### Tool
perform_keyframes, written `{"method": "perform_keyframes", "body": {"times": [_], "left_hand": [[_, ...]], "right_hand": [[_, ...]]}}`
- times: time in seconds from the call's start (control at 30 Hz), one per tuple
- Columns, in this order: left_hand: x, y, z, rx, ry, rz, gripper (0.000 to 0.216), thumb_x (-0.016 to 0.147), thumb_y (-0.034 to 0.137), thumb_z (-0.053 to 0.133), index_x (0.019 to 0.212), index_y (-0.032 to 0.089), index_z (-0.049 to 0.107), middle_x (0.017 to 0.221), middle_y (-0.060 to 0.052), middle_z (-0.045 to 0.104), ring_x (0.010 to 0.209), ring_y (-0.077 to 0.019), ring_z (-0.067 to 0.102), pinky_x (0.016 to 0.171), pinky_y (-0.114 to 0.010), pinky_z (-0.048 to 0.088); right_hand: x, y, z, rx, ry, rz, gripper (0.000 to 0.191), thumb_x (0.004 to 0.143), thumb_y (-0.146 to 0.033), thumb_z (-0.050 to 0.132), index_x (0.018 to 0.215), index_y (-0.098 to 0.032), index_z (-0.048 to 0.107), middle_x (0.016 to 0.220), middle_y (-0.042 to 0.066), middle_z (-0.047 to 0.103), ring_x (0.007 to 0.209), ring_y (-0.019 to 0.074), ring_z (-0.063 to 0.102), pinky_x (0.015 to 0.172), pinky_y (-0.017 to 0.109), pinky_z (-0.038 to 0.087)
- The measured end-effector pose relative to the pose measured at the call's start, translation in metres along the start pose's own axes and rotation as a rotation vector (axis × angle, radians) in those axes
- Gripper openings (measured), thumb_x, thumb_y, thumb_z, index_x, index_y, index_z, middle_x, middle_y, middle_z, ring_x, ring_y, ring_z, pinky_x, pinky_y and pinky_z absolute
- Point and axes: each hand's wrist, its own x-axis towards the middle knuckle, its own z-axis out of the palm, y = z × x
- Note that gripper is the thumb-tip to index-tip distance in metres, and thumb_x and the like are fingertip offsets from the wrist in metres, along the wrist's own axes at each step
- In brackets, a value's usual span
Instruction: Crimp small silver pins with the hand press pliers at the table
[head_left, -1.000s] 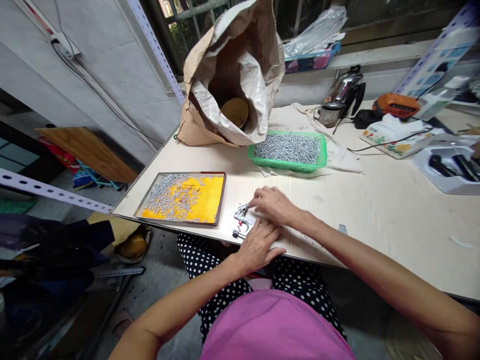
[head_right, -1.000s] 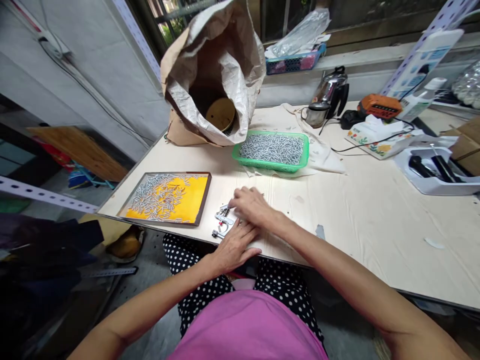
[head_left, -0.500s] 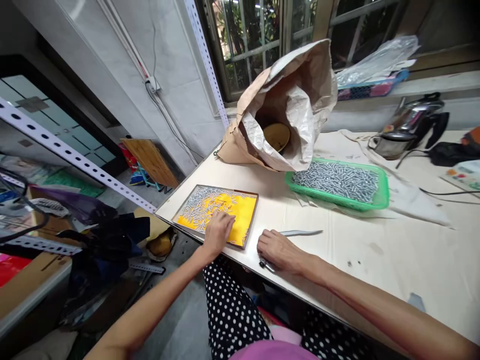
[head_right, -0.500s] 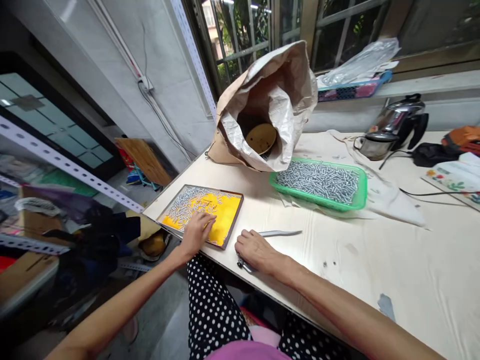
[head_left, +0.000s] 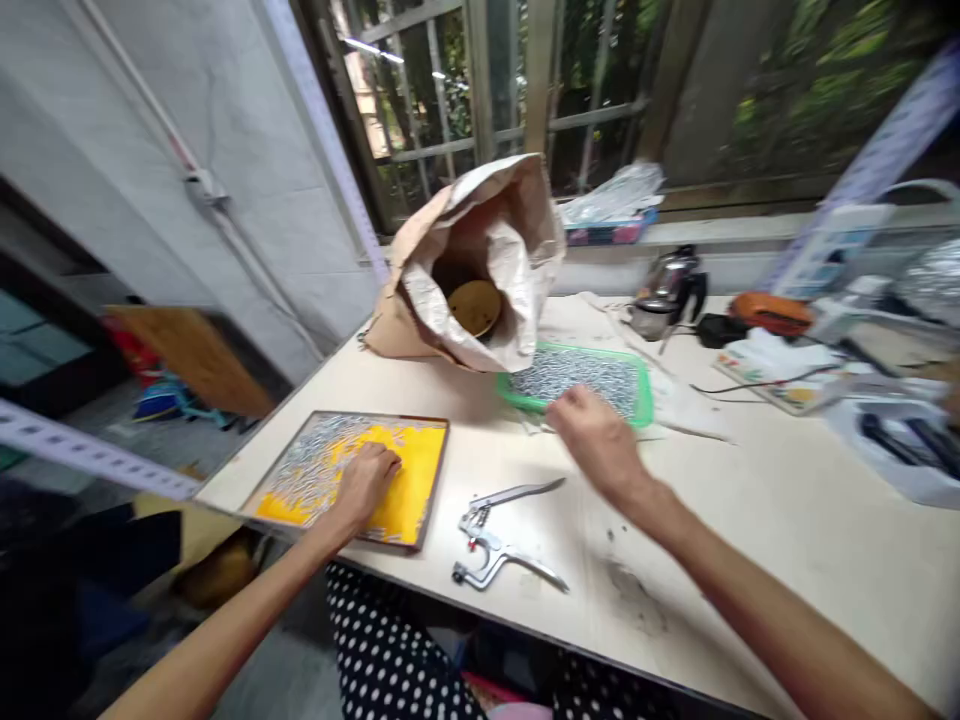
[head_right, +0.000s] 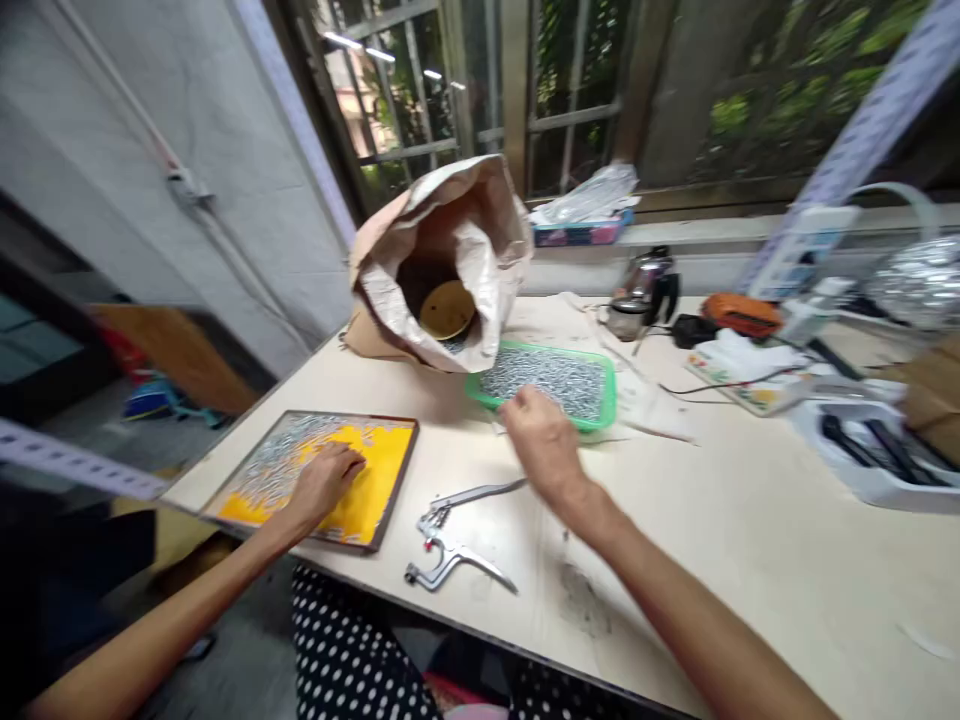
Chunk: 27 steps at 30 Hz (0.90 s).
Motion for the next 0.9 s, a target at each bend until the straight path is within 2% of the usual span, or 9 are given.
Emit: {"method": "perform_keyframes", "body": {"times": [0.03, 0.1, 0.13, 0.2, 0.3, 0.43, 0.67, 0.9], "left_hand": [[-0.003, 0.009, 0.000, -0.116, 0.018, -0.013, 0.021, 0.086, 0.026, 0.052, 0.081, 0.017, 0.071, 0.087, -0.009, 0.070, 0.087, -0.0243, 0.061, 0.082, -0.035, 0.046], [-0.013, 0.034, -0.002, -0.371, -0.096, -0.075, 0.023, 0.085, 0.034, 0.054, 0.083, 0.018, 0.071, 0.081, -0.006, 0.071, 0.075, -0.0202, 0.063, 0.072, -0.030, 0.048], [-0.019, 0.048, -0.003, -0.477, -0.184, -0.123, 0.026, 0.084, 0.038, 0.055, 0.084, 0.018, 0.071, 0.075, -0.004, 0.069, 0.066, -0.0181, 0.062, 0.065, -0.028, 0.047], [-0.031, 0.074, -0.005, -0.624, -0.336, -0.232, 0.029, 0.081, 0.041, 0.056, 0.085, 0.016, 0.070, 0.061, 0.000, 0.063, 0.049, -0.0140, 0.054, 0.051, -0.024, 0.042], [-0.043, 0.100, -0.001, -0.737, -0.432, -0.359, 0.025, 0.078, 0.037, 0.060, 0.082, 0.014, 0.069, 0.051, 0.004, 0.053, 0.041, -0.0096, 0.043, 0.043, -0.022, 0.034], [-0.052, 0.107, 0.011, -0.818, -0.519, -0.480, 0.020, 0.079, 0.032, 0.063, 0.077, 0.013, 0.067, 0.046, 0.007, 0.046, 0.038, -0.0068, 0.036, 0.039, -0.019, 0.027], [-0.060, 0.112, 0.018, -0.916, -0.624, -0.499, 0.023, 0.080, 0.034, 0.065, 0.069, 0.014, 0.061, 0.043, 0.008, 0.045, 0.035, -0.0053, 0.032, 0.036, -0.019, 0.022], [-0.055, 0.111, 0.019, -0.834, -0.688, -0.507, 0.027, 0.077, 0.036, 0.069, 0.064, 0.015, 0.059, 0.041, 0.007, 0.045, 0.034, -0.0049, 0.030, 0.037, -0.020, 0.019]], "right_hand": [[-0.016, -0.009, 0.004, 0.056, -0.170, -0.075, 0.027, 0.096, -0.018, 0.040, 0.085, -0.018, 0.065, 0.091, 0.009, 0.062, 0.081, 0.0191, 0.057, 0.070, 0.030, 0.044], [-0.049, -0.028, 0.018, 0.168, -0.469, -0.200, 0.018, 0.095, -0.024, 0.049, 0.089, -0.019, 0.065, 0.098, 0.006, 0.062, 0.077, 0.0154, 0.058, 0.067, 0.027, 0.043], [-0.065, -0.037, 0.026, 0.176, -0.557, -0.215, 0.014, 0.093, -0.027, 0.054, 0.092, -0.018, 0.065, 0.101, 0.007, 0.062, 0.079, 0.0156, 0.059, 0.067, 0.027, 0.043], [-0.090, -0.048, 0.040, 0.143, -0.629, -0.190, 0.013, 0.092, -0.025, 0.057, 0.100, -0.018, 0.063, 0.107, 0.008, 0.061, 0.086, 0.0179, 0.060, 0.070, 0.028, 0.043], [-0.109, -0.051, 0.052, 0.059, -0.630, -0.152, 0.017, 0.096, -0.017, 0.047, 0.105, -0.017, 0.061, 0.107, 0.008, 0.062, 0.093, 0.0199, 0.059, 0.073, 0.030, 0.041], [-0.110, -0.044, 0.056, 0.019, -0.611, -0.204, 0.020, 0.098, -0.017, 0.042, 0.102, -0.017, 0.061, 0.102, 0.008, 0.062, 0.088, 0.0197, 0.059, 0.068, 0.031, 0.037], [-0.111, -0.043, 0.054, -0.007, -0.584, -0.210, 0.020, 0.099, -0.018, 0.042, 0.103, -0.018, 0.061, 0.100, 0.008, 0.063, 0.085, 0.0187, 0.058, 0.064, 0.031, 0.034], [-0.114, -0.043, 0.056, 0.009, -0.561, -0.188, 0.018, 0.098, -0.017, 0.043, 0.103, -0.018, 0.061, 0.102, 0.008, 0.062, 0.086, 0.0187, 0.058, 0.065, 0.031, 0.035]]}}
